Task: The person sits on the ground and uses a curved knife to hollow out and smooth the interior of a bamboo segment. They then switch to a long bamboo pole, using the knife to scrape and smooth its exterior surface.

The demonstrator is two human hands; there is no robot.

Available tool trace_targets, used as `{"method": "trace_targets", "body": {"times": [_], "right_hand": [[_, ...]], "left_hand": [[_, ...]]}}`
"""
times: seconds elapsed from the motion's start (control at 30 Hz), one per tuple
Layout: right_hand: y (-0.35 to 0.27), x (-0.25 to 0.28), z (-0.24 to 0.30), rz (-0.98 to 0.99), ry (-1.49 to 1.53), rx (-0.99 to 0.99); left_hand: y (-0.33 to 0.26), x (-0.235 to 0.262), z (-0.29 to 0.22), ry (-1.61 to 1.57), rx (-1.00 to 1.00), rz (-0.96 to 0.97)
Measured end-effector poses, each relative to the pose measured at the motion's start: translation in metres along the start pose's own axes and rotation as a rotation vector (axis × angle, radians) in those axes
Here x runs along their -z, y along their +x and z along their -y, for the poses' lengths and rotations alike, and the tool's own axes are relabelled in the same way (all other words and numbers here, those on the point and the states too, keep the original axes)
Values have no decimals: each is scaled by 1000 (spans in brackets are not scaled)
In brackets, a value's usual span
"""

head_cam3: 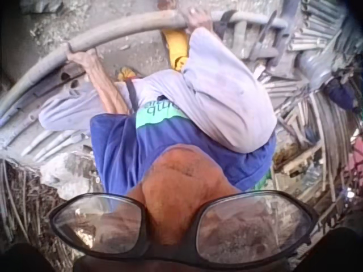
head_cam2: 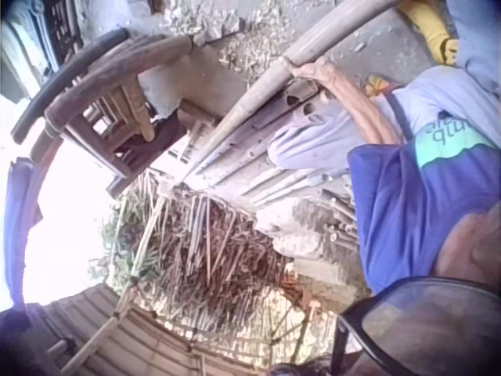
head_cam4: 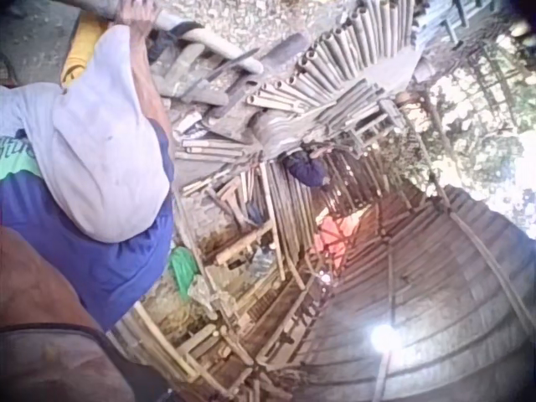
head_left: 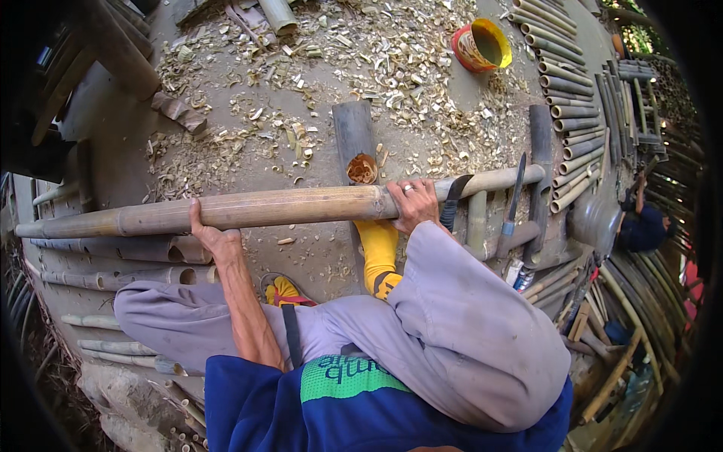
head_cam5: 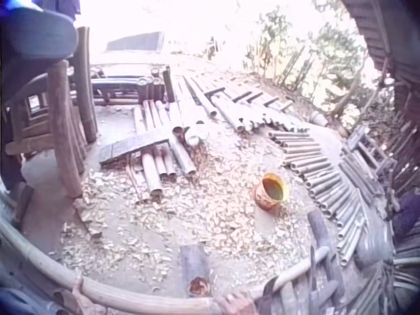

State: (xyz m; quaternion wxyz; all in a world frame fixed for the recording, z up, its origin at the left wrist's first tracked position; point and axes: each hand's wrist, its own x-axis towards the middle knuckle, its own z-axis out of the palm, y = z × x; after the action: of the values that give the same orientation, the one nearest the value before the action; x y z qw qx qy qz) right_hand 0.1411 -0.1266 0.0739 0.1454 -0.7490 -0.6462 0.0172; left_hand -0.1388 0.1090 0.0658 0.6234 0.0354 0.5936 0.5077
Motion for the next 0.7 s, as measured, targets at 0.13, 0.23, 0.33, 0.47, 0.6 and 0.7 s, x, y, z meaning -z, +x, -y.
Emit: {"method": "trace_targets", "body": {"times": [0.13,0.23,0.33,0.47,0.6,0.7], "right_hand": [[13,-3,4,33,0,-4],[33,4,1,102,28,-41],[43,-14,-13,151,21,-30],[49,-13,-21,169,107,-92],[26,5,-25,-4,195,-235],[-33,25,-40,-210,229,-574]], "left_hand": [[24,12,7,3,-17,-17],[38,8,9,2,-53,71],[32,-5,9,467,-224,-15],[-24,-27,19,1289,-1234,480],[-45,-65,52,1968,-1228,1033],[-26,-72,81,2062,-1315,1094]]}}
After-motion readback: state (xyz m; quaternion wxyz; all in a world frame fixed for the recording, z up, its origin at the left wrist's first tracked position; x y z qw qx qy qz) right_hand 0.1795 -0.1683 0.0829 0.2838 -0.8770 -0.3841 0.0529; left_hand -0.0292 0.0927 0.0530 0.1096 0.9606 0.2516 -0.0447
